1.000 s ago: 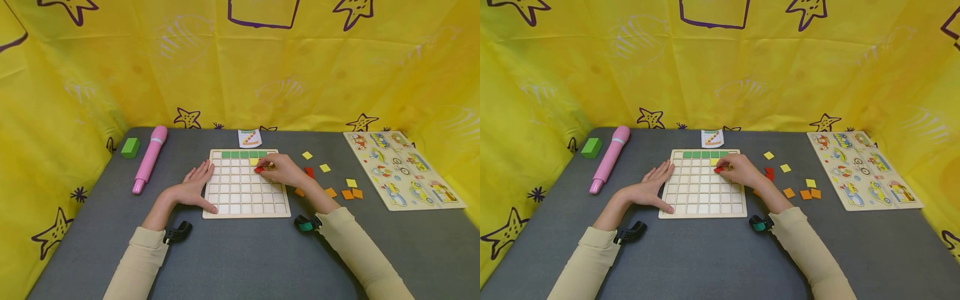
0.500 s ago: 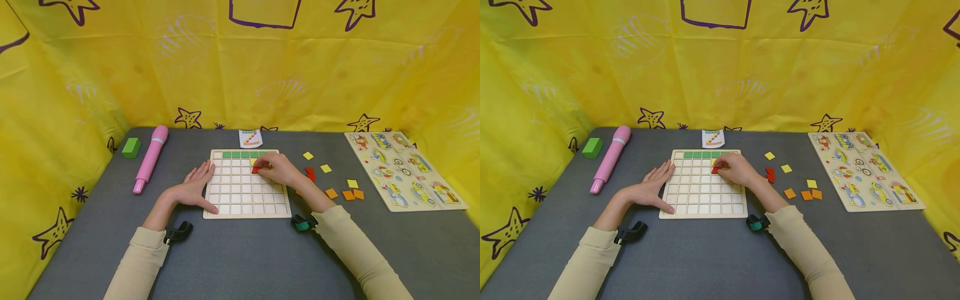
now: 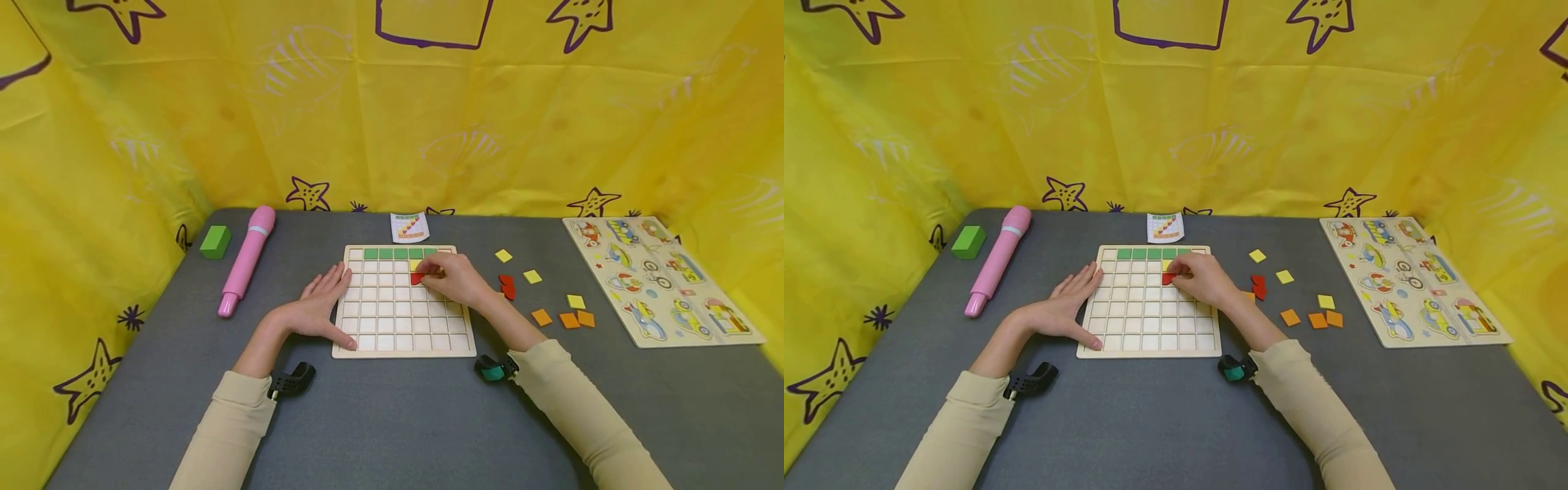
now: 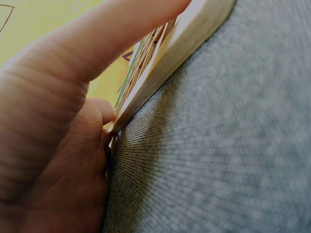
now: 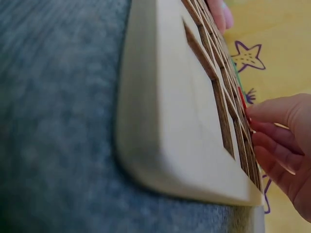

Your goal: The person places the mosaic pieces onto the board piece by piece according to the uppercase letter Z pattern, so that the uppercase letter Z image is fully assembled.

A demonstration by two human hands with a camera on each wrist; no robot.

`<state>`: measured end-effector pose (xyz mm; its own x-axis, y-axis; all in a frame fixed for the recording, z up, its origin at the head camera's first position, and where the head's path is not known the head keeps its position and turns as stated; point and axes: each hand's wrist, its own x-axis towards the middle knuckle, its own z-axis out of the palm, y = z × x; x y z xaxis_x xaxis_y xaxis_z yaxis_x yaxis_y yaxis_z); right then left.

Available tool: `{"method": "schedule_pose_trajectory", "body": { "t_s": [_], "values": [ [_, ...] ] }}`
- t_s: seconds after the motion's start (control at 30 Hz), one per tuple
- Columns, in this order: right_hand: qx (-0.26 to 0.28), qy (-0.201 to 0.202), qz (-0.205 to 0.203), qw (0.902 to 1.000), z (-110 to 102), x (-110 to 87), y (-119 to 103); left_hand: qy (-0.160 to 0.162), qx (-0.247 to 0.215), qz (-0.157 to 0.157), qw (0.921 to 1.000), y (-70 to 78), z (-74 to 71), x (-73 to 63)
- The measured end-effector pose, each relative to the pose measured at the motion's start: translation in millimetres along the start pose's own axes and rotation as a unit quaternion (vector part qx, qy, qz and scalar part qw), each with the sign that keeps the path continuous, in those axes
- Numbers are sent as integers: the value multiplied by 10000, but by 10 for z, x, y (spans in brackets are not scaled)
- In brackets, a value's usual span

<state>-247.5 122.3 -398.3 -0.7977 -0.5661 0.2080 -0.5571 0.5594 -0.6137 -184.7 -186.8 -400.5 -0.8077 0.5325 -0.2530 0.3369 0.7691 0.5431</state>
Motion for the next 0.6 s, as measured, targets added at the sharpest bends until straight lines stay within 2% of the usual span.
{"method": "schedule_pose_trajectory", "body": {
  "t_s": [0.1, 0.27, 0.43, 0.6],
  "values": [
    [151, 159, 229, 9995, -31, -39, 53, 4, 9, 14, 10000, 1, 0, -1],
    [137, 705, 706, 9949, -172, -144, 198, 9, 6, 13, 10000, 3, -2, -1],
    [-258, 1128, 1257, 9853, -400, -267, 391, -5, 0, -7, 10000, 8, -3, -3],
    [-580, 1312, 1764, 9738, -599, -367, 570, -3, 6, -22, 10000, 12, -2, -2]
  ]
}}
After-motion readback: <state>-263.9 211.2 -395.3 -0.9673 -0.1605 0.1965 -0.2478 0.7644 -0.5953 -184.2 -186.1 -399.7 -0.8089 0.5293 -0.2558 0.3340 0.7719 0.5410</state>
